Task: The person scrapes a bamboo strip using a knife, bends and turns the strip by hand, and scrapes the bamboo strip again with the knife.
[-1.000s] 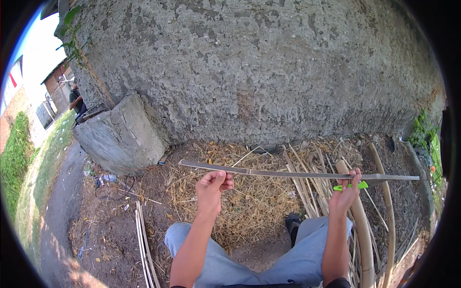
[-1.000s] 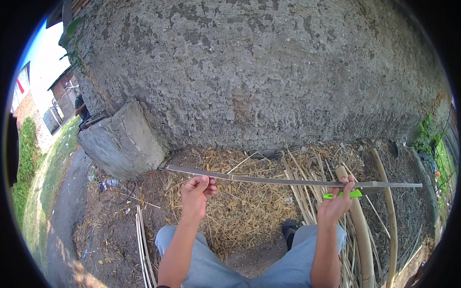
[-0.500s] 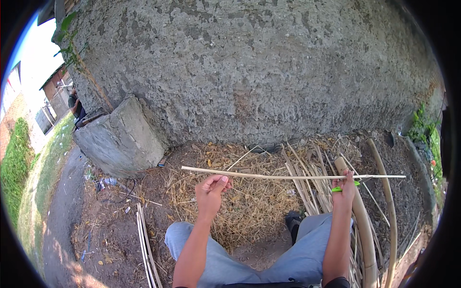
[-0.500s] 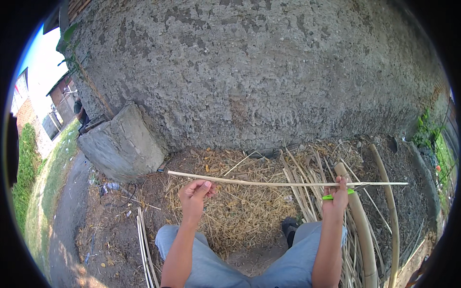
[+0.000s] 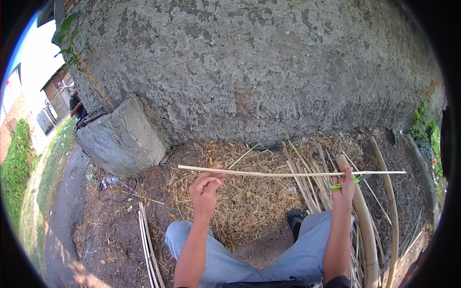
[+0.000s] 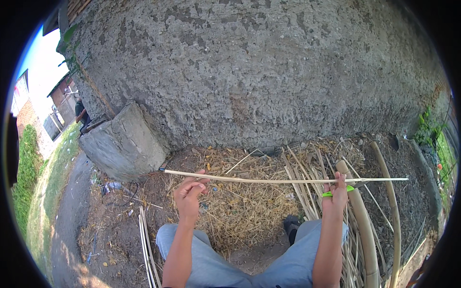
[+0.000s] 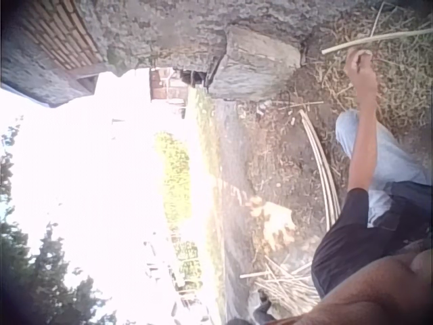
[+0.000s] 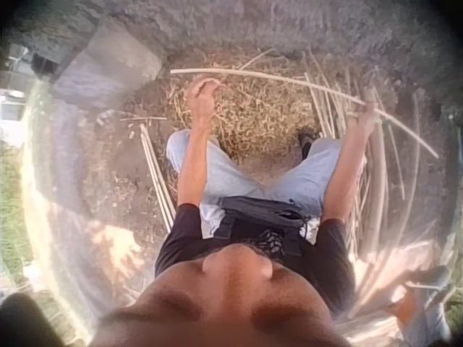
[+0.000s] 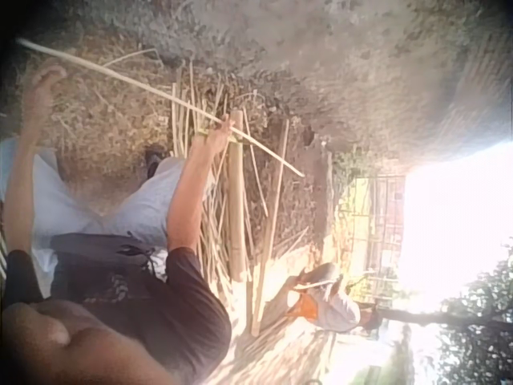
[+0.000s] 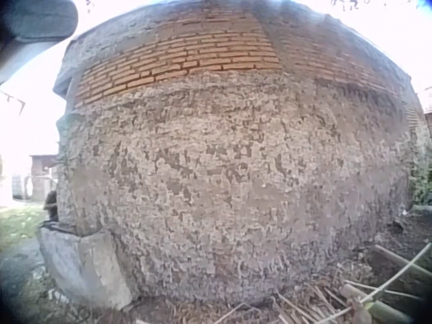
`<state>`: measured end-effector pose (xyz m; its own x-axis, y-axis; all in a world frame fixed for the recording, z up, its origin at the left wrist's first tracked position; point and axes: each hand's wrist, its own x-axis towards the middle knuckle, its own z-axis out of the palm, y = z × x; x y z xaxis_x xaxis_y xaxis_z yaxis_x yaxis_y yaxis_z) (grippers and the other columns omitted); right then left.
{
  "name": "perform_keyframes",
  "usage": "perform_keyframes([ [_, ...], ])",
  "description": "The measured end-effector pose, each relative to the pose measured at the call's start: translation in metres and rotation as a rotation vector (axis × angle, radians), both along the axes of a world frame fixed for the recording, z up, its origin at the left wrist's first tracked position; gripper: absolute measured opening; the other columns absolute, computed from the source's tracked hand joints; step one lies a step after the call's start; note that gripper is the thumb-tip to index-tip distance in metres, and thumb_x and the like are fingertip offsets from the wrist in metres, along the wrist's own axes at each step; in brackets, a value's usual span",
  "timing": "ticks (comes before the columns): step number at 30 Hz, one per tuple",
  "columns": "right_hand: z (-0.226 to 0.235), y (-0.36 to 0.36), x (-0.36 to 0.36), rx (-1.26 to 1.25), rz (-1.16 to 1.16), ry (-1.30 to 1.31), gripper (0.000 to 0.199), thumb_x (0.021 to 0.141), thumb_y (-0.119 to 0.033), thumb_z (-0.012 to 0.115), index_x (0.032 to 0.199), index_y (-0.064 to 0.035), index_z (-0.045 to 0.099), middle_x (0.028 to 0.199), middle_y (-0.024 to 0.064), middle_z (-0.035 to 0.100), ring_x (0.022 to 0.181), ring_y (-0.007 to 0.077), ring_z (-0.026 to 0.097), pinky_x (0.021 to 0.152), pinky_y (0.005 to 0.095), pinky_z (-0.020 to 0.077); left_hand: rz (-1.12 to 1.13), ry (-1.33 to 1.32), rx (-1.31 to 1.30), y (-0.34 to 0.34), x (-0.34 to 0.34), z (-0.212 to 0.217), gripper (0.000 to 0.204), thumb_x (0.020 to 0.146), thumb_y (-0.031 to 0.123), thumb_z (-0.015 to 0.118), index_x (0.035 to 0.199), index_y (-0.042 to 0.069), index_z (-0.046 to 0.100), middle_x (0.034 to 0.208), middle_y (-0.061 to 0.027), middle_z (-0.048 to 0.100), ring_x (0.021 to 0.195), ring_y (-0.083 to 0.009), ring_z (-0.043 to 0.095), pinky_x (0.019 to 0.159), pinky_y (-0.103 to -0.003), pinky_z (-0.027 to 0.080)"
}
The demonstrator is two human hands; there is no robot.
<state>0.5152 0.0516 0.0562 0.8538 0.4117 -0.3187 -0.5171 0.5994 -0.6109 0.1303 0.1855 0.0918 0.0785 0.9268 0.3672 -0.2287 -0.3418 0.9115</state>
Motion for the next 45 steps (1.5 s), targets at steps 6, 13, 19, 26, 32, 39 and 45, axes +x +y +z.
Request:
perform_keyframes([
  [6,-0.002,-0.004,0.012,0.054,-0.064,0.000,0.017,0.101,-0.022,0.052,0.110,-0.0081,0.055,0.097,-0.0008,0.063,0.046,0.0057,0.028,0.087,0.0359,0.0557,0.134,0.358,0.257,0.000,-0.001,0.004,0.011,0.077,-0.009,0.057,0.078,-0.012,0.067,0.133,-0.0173,0.059,0.084,-0.0191,0.070,0.064,-0.025,0.051],
  [13,-0.016,-0.020,0.047,0.127,-0.134,0.055,0.022,0.102,-0.023,0.051,0.112,-0.0032,0.053,0.094,0.0011,0.061,0.046,0.0075,0.030,0.093,0.0377,0.0556,0.269,0.220,-0.141,0.018,-0.034,0.004,0.015,0.079,-0.004,0.057,0.080,-0.012,0.070,0.132,-0.0142,0.060,0.074,-0.0156,0.068,0.058,-0.026,0.050],
  [19,-0.019,-0.025,0.050,0.137,-0.152,0.075,0.021,0.102,-0.019,0.050,0.111,-0.0008,0.051,0.094,0.0023,0.061,0.044,0.0080,0.032,0.096,0.0382,0.0549,0.445,0.911,-0.184,0.030,-0.056,-0.001,0.024,0.085,0.010,0.066,0.099,-0.010,0.067,0.125,-0.0176,0.062,0.079,-0.0162,0.068,0.063,-0.028,0.052],
  [26,-0.020,-0.020,0.048,0.122,-0.134,0.103,0.016,0.102,-0.016,0.048,0.110,-0.0016,0.049,0.093,0.0018,0.060,0.042,0.0078,0.031,0.095,0.0373,0.0549,0.321,0.421,-0.003,0.026,-0.030,-0.002,0.044,0.092,0.024,0.067,0.122,-0.006,0.056,0.110,-0.0132,0.066,0.092,-0.0193,0.067,0.071,-0.033,0.056],
  [32,-0.013,-0.014,0.031,0.112,-0.096,0.069,0.018,0.103,-0.019,0.047,0.110,-0.0035,0.050,0.093,0.0019,0.061,0.043,0.0080,0.030,0.094,0.0382,0.0548,0.047,-0.135,-0.077,0.022,-0.020,0.011,0.040,0.095,0.027,0.063,0.123,-0.002,0.057,0.117,-0.0139,0.063,0.099,-0.0229,0.066,0.067,-0.033,0.056],
  [39,-0.004,-0.010,0.015,0.081,-0.062,0.027,0.018,0.103,-0.020,0.048,0.109,-0.0038,0.050,0.096,0.0020,0.061,0.045,0.0081,0.030,0.096,0.0422,0.0532,-0.046,-0.350,-0.190,0.029,-0.018,0.012,0.038,0.094,0.027,0.065,0.118,-0.003,0.059,0.115,-0.0153,0.064,0.095,-0.0243,0.067,0.067,-0.033,0.056],
  [45,-0.002,-0.009,0.008,0.060,-0.040,0.022,0.018,0.102,-0.021,0.049,0.108,-0.0038,0.051,0.099,0.0015,0.062,0.045,0.0079,0.030,0.095,0.0430,0.0533,0.089,-0.344,-0.281,0.034,-0.020,0.004,0.028,0.093,0.024,0.067,0.104,-0.001,0.063,0.101,-0.0124,0.069,0.085,-0.0226,0.069,0.066,-0.032,0.056],
])
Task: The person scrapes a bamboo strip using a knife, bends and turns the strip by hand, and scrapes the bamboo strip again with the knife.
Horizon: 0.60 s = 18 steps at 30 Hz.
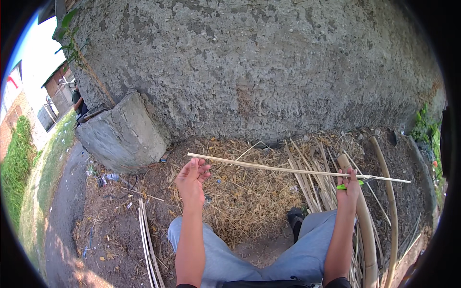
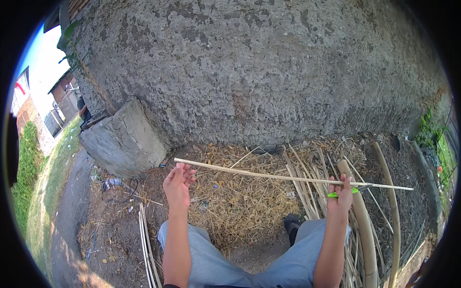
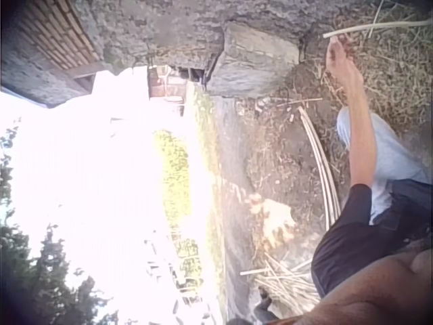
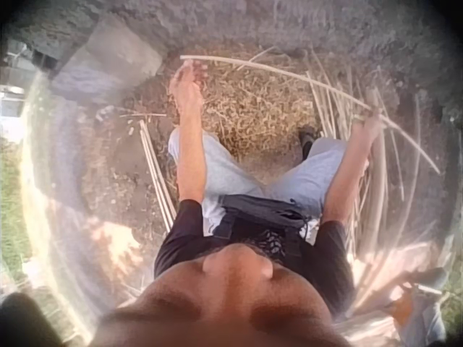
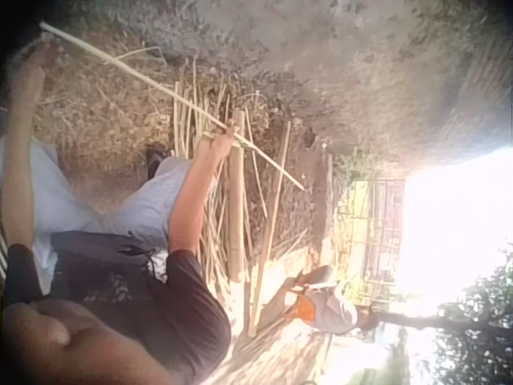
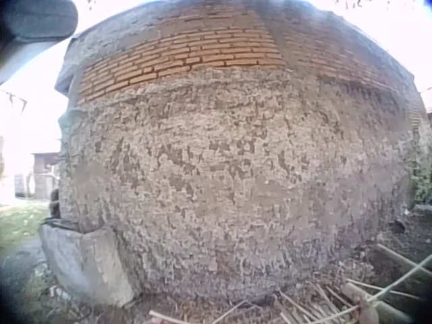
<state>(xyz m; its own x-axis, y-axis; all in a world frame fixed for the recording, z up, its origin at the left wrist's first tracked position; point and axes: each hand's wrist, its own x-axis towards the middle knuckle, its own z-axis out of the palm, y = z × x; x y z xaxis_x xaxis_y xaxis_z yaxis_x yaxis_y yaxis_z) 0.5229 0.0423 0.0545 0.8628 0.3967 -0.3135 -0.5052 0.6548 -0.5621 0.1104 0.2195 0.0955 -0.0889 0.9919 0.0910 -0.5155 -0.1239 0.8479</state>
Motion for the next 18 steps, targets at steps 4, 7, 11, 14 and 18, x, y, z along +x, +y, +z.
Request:
perform_keyframes([
  [4,-0.0036,-0.0006,0.0033,0.017,-0.003,-0.009,0.018,0.102,-0.022,0.050,0.105,-0.0044,0.052,0.097,0.0009,0.063,0.044,0.0076,0.029,0.095,0.0427,0.0534,0.045,-0.038,-0.057,0.0019,-0.0028,-0.0038,0.024,0.091,0.020,0.069,0.100,-0.002,0.062,0.098,-0.0135,0.069,0.084,-0.0220,0.070,0.064,-0.029,0.056],
  [7,-0.0045,-0.0017,0.0042,0.020,0.003,-0.010,0.018,0.102,-0.022,0.050,0.104,-0.0045,0.052,0.095,0.0006,0.063,0.044,0.0076,0.029,0.096,0.0425,0.0529,0.053,-0.082,-0.057,0.0026,-0.0037,-0.0036,0.022,0.091,0.017,0.069,0.097,-0.002,0.062,0.097,-0.0142,0.069,0.084,-0.0223,0.070,0.062,-0.029,0.057],
  [11,-0.0037,-0.0018,0.0024,0.019,0.018,-0.017,0.018,0.102,-0.022,0.050,0.103,-0.0043,0.053,0.095,0.0007,0.064,0.043,0.0076,0.029,0.097,0.0422,0.0520,-0.008,-0.056,-0.052,-0.0004,-0.0035,-0.0002,0.019,0.092,0.018,0.067,0.101,0.001,0.063,0.098,-0.0126,0.069,0.089,-0.0221,0.070,0.064,-0.029,0.057],
  [14,-0.0023,-0.0020,0.0016,0.016,0.017,-0.008,0.018,0.102,-0.022,0.050,0.104,-0.0043,0.053,0.095,0.0009,0.064,0.043,0.0077,0.029,0.098,0.0419,0.0519,-0.026,-0.032,-0.036,-0.0022,-0.0041,0.0027,0.019,0.093,0.019,0.066,0.102,0.002,0.063,0.098,-0.0120,0.070,0.087,-0.0217,0.070,0.063,-0.030,0.057],
  [18,-0.0046,-0.0011,0.0030,0.030,0.016,-0.009,0.018,0.102,-0.021,0.050,0.104,-0.0040,0.053,0.095,0.0013,0.063,0.043,0.0075,0.029,0.098,0.0419,0.0520,-0.035,-0.022,-0.002,-0.0019,-0.0040,0.0019,0.019,0.094,0.019,0.065,0.102,0.002,0.064,0.096,-0.0119,0.070,0.084,-0.0218,0.071,0.061,-0.030,0.056],
])
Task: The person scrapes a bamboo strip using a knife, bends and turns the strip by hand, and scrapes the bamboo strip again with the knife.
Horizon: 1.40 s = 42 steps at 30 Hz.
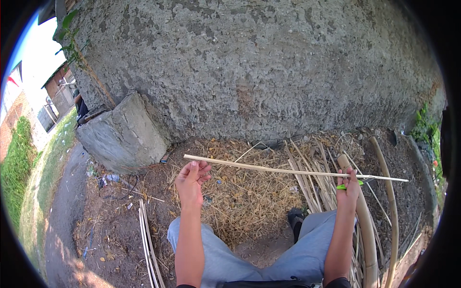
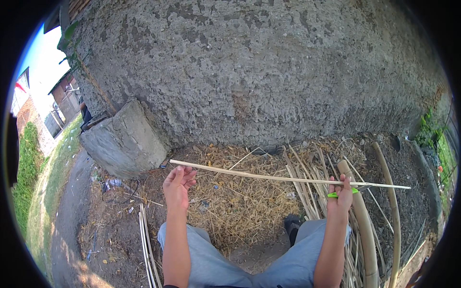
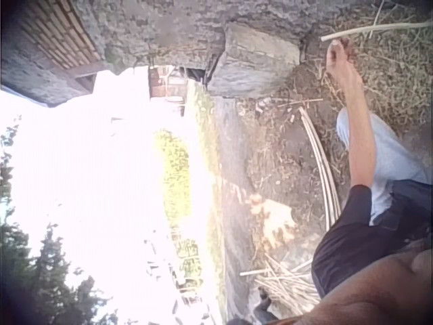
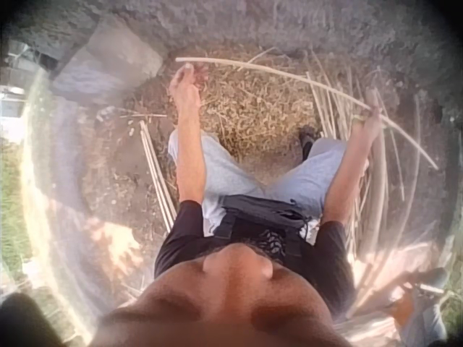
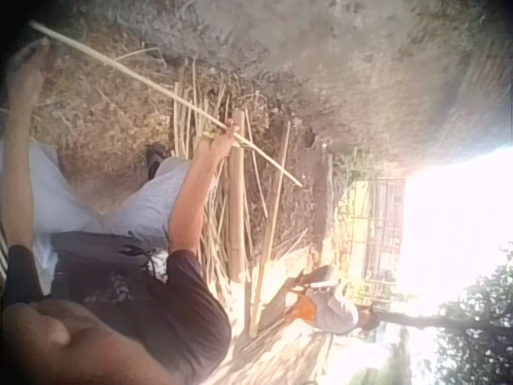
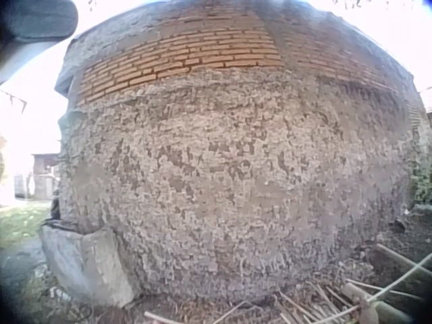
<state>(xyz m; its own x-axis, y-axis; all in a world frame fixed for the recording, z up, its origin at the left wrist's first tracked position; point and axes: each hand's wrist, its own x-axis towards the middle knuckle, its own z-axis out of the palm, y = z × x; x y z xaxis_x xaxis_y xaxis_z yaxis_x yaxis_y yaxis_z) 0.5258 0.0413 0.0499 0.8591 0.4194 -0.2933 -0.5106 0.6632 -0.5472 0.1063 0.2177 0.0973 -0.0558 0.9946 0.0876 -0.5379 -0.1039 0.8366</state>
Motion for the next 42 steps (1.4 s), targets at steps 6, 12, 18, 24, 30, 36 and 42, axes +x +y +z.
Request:
perform_keyframes([
  [6,0.006,0.003,-0.008,-0.019,-0.037,-0.006,0.017,0.102,-0.019,0.049,0.104,-0.0034,0.053,0.095,0.0019,0.062,0.045,0.0066,0.029,0.096,0.0416,0.0533,-0.064,0.224,0.040,-0.002,0.003,-0.007,0.016,0.094,0.015,0.062,0.098,0.000,0.066,0.090,-0.0115,0.070,0.079,-0.0207,0.071,0.058,-0.028,0.055],
  [12,0.004,0.004,-0.015,-0.011,-0.026,-0.030,0.018,0.102,-0.021,0.050,0.103,-0.0033,0.054,0.092,0.0011,0.060,0.045,0.0064,0.028,0.096,0.0405,0.0534,-0.338,0.768,0.016,-0.026,0.036,-0.022,0.023,0.092,0.020,0.065,0.091,-0.002,0.068,0.084,-0.0107,0.070,0.074,-0.0208,0.071,0.060,-0.030,0.053],
  [18,0.002,0.005,-0.015,-0.040,-0.016,-0.034,0.024,0.100,-0.029,0.055,0.102,-0.0054,0.054,0.089,-0.0007,0.060,0.046,0.0064,0.029,0.096,0.0386,0.0528,0.038,1.638,0.305,-0.027,0.031,-0.035,0.041,0.091,0.028,0.063,0.118,-0.003,0.058,0.110,-0.0218,0.066,0.089,-0.0414,0.066,0.071,-0.050,0.053],
  [24,0.016,0.010,-0.025,-0.005,-0.106,0.023,0.019,0.100,-0.021,0.055,0.111,-0.0059,0.053,0.093,0.0024,0.060,0.045,0.0066,0.028,0.098,0.0411,0.0525,0.375,1.069,0.528,-0.039,0.042,-0.007,0.039,0.085,0.011,0.070,0.120,0.001,0.057,0.116,-0.0144,0.059,0.098,-0.0291,0.063,0.073,-0.044,0.053],
  [30,0.008,0.011,-0.029,-0.021,-0.065,-0.036,0.017,0.098,-0.027,0.060,0.100,-0.0118,0.051,0.093,-0.0009,0.060,0.047,0.0055,0.031,0.092,0.0397,0.0551,0.498,1.199,0.916,-0.046,0.043,-0.006,0.030,0.083,0.012,0.072,0.109,0.003,0.061,0.117,-0.0123,0.058,0.107,-0.0338,0.058,0.087,-0.043,0.048],
  [36,0.019,0.014,-0.049,-0.058,-0.036,-0.063,0.020,0.095,-0.029,0.065,0.100,-0.0151,0.051,0.092,-0.0018,0.059,0.052,0.0051,0.035,0.087,0.0358,0.0553,0.434,1.332,1.047,-0.051,0.059,-0.012,0.041,0.077,0.031,0.079,0.105,0.006,0.064,0.118,-0.0095,0.060,0.121,-0.0307,0.051,0.106,-0.050,0.032],
  [42,0.022,0.020,-0.070,-0.104,0.018,-0.107,0.025,0.092,-0.033,0.068,0.100,-0.0164,0.051,0.093,-0.0041,0.059,0.058,0.0045,0.040,0.083,0.0336,0.0537,0.419,1.298,1.097,-0.055,0.069,-0.016,0.035,0.077,0.033,0.079,0.099,0.009,0.067,0.114,-0.0055,0.062,0.119,-0.0273,0.054,0.109,-0.048,0.029],
])
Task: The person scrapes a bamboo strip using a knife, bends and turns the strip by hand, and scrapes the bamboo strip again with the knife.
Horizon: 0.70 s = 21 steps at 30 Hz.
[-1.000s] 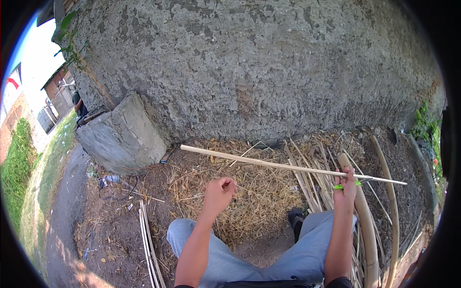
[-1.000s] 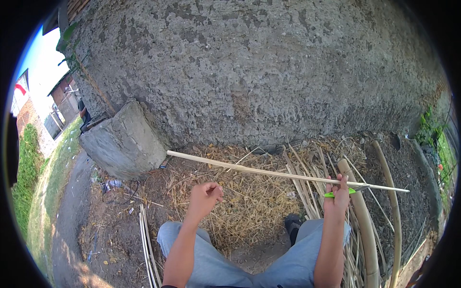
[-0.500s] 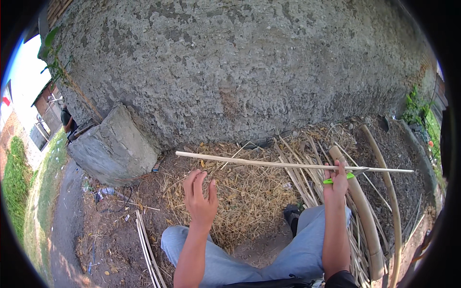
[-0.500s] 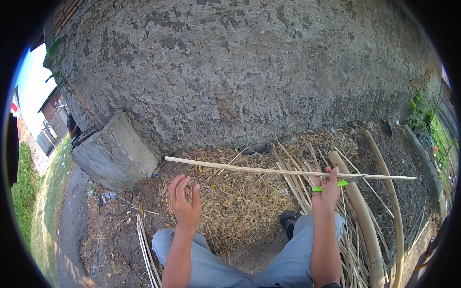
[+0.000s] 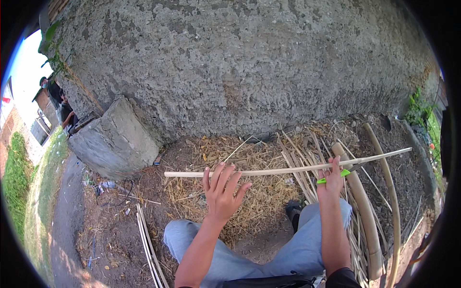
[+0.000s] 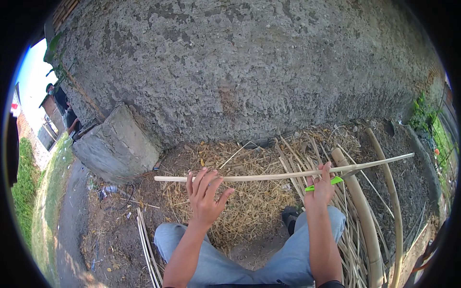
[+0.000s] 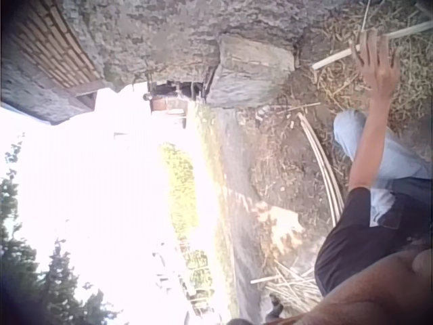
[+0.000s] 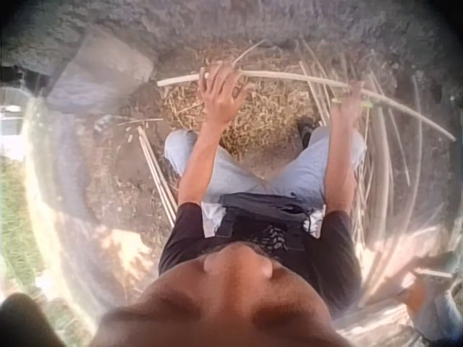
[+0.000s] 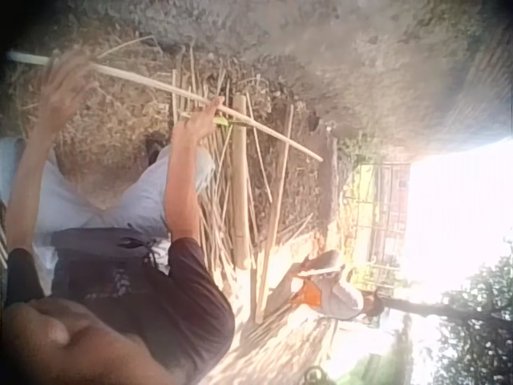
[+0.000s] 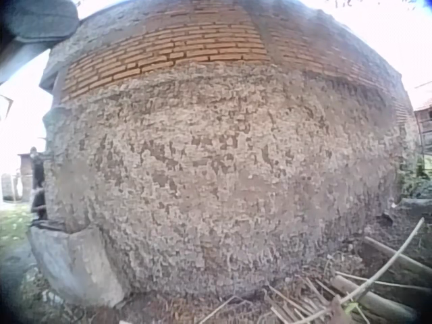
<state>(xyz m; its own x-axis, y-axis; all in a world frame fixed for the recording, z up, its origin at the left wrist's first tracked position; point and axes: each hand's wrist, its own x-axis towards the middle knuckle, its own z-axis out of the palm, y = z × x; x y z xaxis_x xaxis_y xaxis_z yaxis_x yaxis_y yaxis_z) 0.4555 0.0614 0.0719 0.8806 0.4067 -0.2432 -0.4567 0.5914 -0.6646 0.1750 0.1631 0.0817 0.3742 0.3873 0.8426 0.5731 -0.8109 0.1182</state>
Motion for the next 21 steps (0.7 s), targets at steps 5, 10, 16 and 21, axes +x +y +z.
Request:
perform_keyframes([
  [5,0.000,0.006,-0.009,-0.051,-0.001,0.056,0.028,0.091,-0.033,0.069,0.103,-0.0169,0.050,0.095,-0.0043,0.058,0.065,0.0064,0.043,0.085,0.0349,0.0523,-0.020,-0.009,-0.070,0.005,0.001,-0.003,0.031,0.076,0.033,0.080,0.094,0.010,0.069,0.098,-0.0024,0.068,0.103,-0.0215,0.061,0.109,-0.047,0.029],
  [10,0.003,0.006,-0.012,-0.063,-0.005,0.059,0.027,0.092,-0.032,0.069,0.102,-0.0173,0.049,0.095,-0.0036,0.057,0.068,0.0068,0.043,0.088,0.0373,0.0515,-0.069,-0.058,-0.209,0.005,-0.001,-0.004,0.026,0.076,0.029,0.080,0.091,0.010,0.072,0.088,-0.0019,0.071,0.089,-0.0181,0.065,0.105,-0.043,0.032],
  [16,0.000,0.005,-0.012,-0.048,0.007,0.024,0.025,0.092,-0.030,0.068,0.100,-0.0166,0.049,0.096,-0.0028,0.057,0.065,0.0069,0.039,0.089,0.0396,0.0517,-0.088,-0.073,-0.371,0.004,-0.003,-0.007,0.024,0.077,0.028,0.080,0.090,0.009,0.073,0.089,-0.0042,0.072,0.087,-0.0200,0.066,0.102,-0.041,0.033],
  [21,0.003,0.005,-0.013,-0.053,0.005,0.043,0.021,0.095,-0.029,0.065,0.096,-0.0154,0.049,0.091,-0.0034,0.058,0.052,0.0049,0.029,0.089,0.0399,0.0534,-0.105,-0.067,-0.444,0.004,-0.005,-0.007,0.019,0.080,0.024,0.075,0.091,0.009,0.073,0.091,-0.0045,0.072,0.089,-0.0199,0.066,0.104,-0.042,0.031],
])
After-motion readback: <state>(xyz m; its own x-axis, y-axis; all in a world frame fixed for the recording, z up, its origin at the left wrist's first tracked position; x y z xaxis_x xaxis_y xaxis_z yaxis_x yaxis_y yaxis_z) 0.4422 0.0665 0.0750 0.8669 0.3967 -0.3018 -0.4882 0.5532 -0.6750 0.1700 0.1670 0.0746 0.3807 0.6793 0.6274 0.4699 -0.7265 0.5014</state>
